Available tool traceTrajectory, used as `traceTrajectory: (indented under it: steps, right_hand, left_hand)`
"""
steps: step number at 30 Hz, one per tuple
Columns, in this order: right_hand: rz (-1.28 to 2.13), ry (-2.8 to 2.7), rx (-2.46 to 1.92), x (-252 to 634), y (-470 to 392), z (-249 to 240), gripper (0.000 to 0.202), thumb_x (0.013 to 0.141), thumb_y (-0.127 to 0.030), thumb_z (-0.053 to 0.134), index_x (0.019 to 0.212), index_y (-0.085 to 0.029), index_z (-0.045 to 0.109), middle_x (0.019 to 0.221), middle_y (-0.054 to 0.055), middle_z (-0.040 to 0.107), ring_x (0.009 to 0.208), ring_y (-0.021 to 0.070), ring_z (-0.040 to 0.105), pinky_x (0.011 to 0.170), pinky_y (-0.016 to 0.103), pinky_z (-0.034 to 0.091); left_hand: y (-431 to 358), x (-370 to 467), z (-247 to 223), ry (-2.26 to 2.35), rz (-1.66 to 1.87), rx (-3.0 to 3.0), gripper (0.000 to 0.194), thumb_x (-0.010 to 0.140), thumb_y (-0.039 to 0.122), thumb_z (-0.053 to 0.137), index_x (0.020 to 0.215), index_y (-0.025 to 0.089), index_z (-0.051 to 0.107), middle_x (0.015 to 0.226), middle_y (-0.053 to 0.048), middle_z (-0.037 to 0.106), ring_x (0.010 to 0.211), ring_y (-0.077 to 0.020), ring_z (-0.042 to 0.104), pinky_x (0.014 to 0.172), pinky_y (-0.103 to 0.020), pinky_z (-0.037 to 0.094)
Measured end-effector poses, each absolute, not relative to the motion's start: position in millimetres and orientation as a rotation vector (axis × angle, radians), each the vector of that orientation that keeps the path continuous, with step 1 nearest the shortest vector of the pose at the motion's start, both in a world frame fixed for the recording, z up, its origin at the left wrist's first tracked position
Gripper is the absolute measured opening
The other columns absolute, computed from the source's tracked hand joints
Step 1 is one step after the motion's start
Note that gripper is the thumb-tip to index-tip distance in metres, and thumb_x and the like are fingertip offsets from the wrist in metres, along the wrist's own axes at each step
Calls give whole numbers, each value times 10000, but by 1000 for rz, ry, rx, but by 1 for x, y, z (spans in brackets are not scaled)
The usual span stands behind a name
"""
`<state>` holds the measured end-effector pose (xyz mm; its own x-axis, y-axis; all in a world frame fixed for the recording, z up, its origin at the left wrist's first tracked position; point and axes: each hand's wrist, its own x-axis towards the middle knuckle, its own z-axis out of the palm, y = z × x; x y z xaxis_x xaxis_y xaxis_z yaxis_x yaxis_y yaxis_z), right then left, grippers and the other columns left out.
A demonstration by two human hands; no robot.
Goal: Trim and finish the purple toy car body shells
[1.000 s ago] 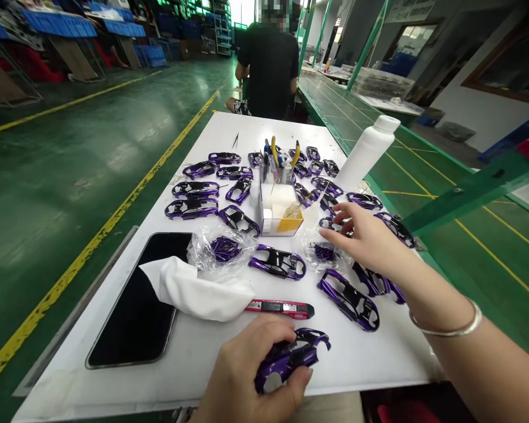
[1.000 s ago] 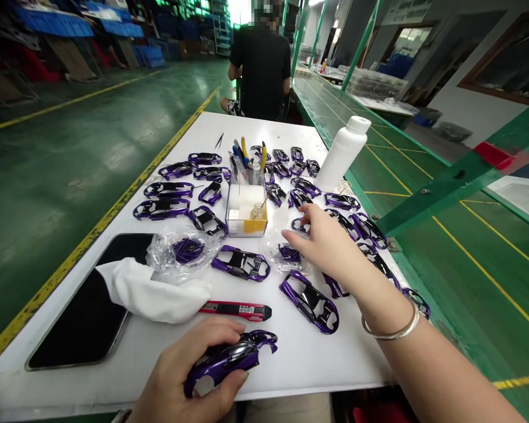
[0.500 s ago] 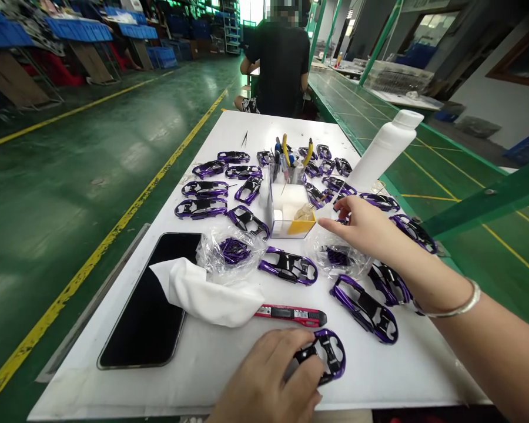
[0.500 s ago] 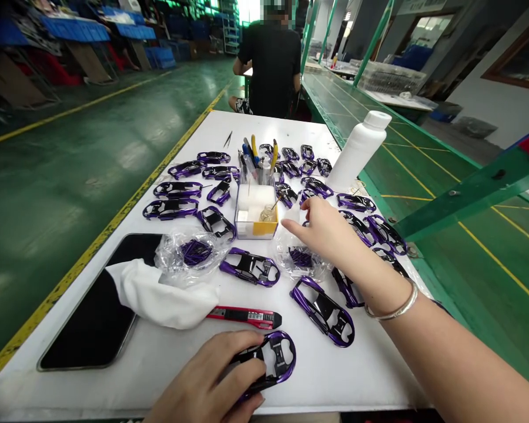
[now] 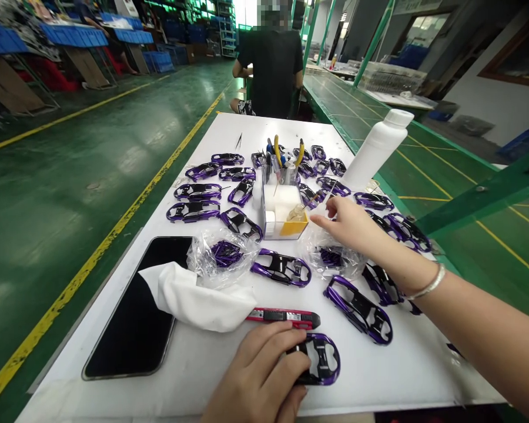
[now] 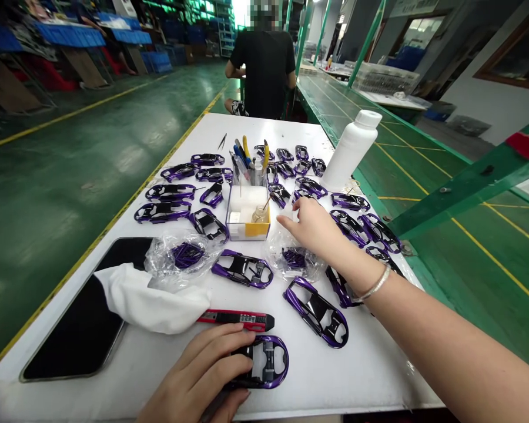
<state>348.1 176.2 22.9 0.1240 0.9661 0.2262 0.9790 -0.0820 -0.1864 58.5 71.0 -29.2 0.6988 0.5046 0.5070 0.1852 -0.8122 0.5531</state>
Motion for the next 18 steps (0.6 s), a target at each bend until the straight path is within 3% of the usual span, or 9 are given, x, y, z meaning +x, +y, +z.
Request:
traceTrajectory:
  steps: [3, 5, 13, 18]
  right_hand:
    - [-169, -2057, -1984, 353, 148, 35, 118, 909, -301, 615, 895, -185, 599, 878, 101, 595, 789, 262, 567, 684, 390, 452]
    - [-151, -2248, -1859, 355, 127, 40, 34, 868, -212, 626, 837, -201, 629, 864, 84, 589, 811, 262, 564, 720, 395, 446]
    - [-93, -2538, -1677, 355, 118, 26, 84, 811, -114, 729, 817, -197, 738, 848, 69, 599, 790, 264, 560, 686, 394, 437]
    - [27, -2448, -1616, 362, 123, 36, 105, 859, -103, 740, 828, -202, 753, 820, 38, 644, 775, 215, 619, 712, 337, 500]
  left_hand:
    - [71, 60, -31, 552, 931, 2470, 289, 846, 55, 581, 1097, 193, 622, 1181, -110, 759, 1131, -267, 709, 974, -369, 614]
    - [71, 59, -31, 551, 909, 2475, 289, 831, 78, 608, 1093, 200, 618, 1185, -108, 752, 1130, -277, 706, 968, -382, 616]
    - [69, 54, -28, 567, 900, 2369, 339, 829, 104, 674, 1142, 215, 607, 1227, -108, 713, 1192, -268, 664, 1037, -371, 572]
    - [68, 54, -35, 541, 1080, 2217, 185, 892, 142, 613, 1064, 208, 622, 1154, -104, 717, 1137, -231, 676, 1006, -305, 568]
